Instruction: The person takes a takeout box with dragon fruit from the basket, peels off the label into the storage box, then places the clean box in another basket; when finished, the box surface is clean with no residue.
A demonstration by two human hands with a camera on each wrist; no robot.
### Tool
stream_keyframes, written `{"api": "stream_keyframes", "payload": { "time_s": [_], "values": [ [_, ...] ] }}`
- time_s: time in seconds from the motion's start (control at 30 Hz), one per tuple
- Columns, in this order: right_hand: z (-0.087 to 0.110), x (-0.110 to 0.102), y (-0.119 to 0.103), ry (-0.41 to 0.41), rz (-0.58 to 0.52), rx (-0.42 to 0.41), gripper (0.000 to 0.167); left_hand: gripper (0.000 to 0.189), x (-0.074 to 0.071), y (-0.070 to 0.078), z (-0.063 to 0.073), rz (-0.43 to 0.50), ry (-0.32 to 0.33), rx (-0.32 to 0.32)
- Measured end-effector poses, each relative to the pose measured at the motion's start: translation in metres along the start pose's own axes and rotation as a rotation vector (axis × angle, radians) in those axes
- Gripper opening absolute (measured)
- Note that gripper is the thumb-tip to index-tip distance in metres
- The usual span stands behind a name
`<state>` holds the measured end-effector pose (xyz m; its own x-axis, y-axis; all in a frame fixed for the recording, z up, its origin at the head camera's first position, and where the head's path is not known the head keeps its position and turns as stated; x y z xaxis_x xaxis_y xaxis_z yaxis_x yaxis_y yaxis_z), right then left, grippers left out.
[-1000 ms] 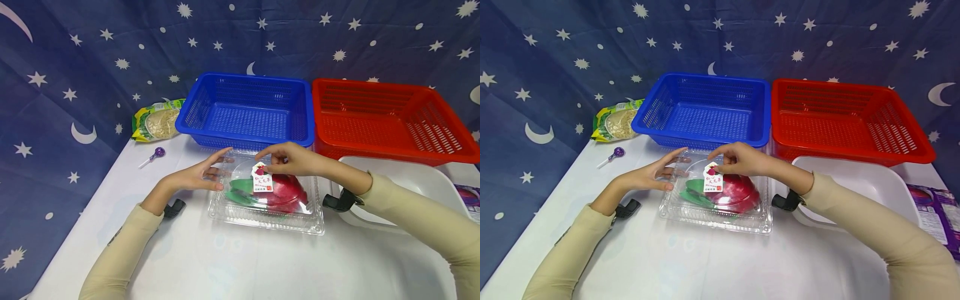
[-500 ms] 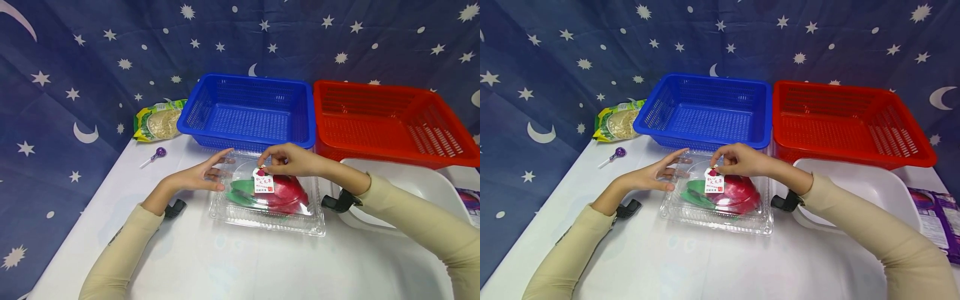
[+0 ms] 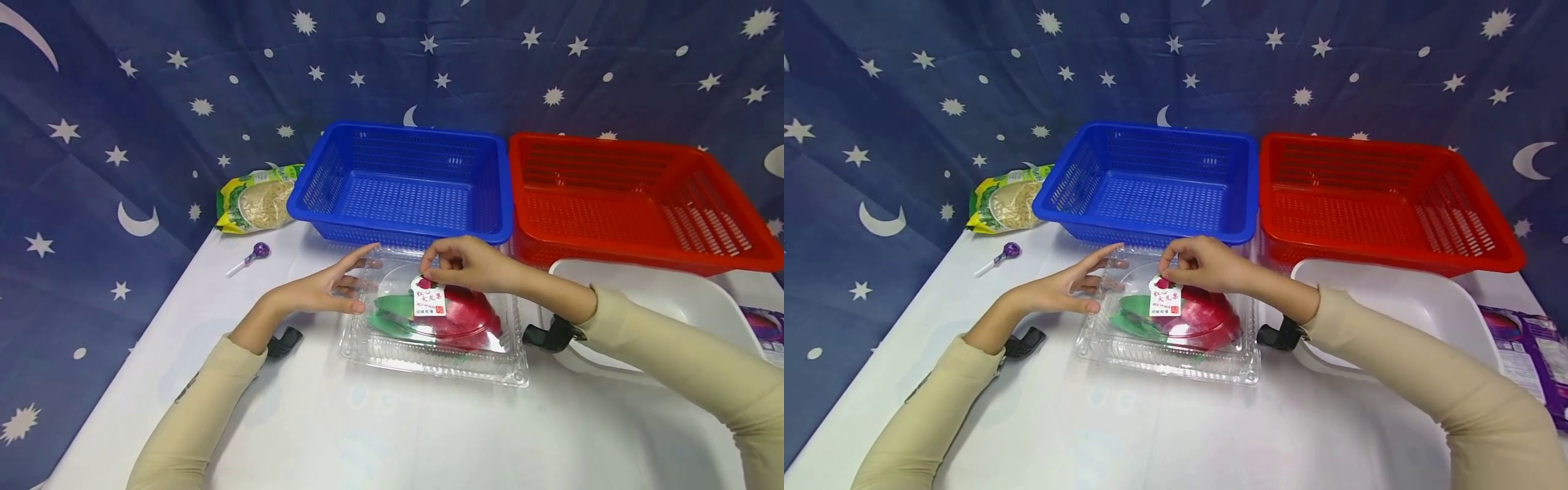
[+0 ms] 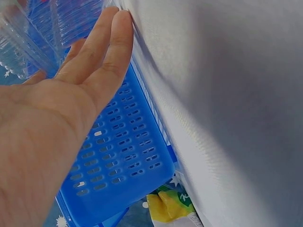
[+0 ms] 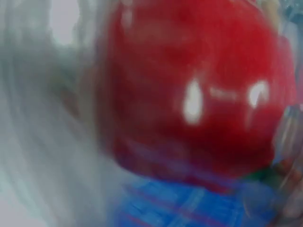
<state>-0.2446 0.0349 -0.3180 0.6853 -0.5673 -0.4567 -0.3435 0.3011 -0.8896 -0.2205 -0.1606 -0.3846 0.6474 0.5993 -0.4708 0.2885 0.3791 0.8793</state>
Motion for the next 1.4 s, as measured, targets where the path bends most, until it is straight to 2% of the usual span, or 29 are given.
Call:
{"api": "stream_keyframes", "payload": {
  "time_s": [0.23,0.43,0.67,0.97,1.17,1.4],
  "values": [
    [0.004,-0.003,0.0,0.068,0.08,-0.073,0.004,0.103,0.0,-0.001,0.0,-0.005,0.0,0.001],
    [0.006,-0.001,-0.004,0.045,0.077,-0.142,0.004,0.106,-0.001,-0.001,0.0,-0.008,0.001,-0.006],
    [0.009,0.001,-0.007,0.042,0.09,-0.13,0.004,0.107,-0.001,-0.002,0.0,-0.017,0.002,-0.013],
    [0.015,0.002,-0.009,0.056,0.104,-0.206,0.005,0.109,-0.001,-0.003,0.0,-0.023,0.006,-0.006],
    [0.018,0.003,-0.009,0.05,0.07,-0.239,0.007,0.109,-0.001,-0.003,0.0,-0.022,0.006,-0.001],
    [0.02,-0.002,-0.011,0.043,-0.072,-0.254,0.004,0.108,0.0,-0.002,0.0,-0.03,0.002,0.009]
  ]
}}
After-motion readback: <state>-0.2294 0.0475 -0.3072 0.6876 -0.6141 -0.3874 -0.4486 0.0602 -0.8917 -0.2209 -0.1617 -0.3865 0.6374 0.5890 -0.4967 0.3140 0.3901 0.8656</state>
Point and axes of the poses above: each hand's wrist, its own z-axis away from the middle knuckle, its own x-axis out of the palm, y = z × x, the point moved 7 cm from there along -z, towards the middle knuckle, and after that the axes turned 12 degrees about -z, right-handed, at the moved point
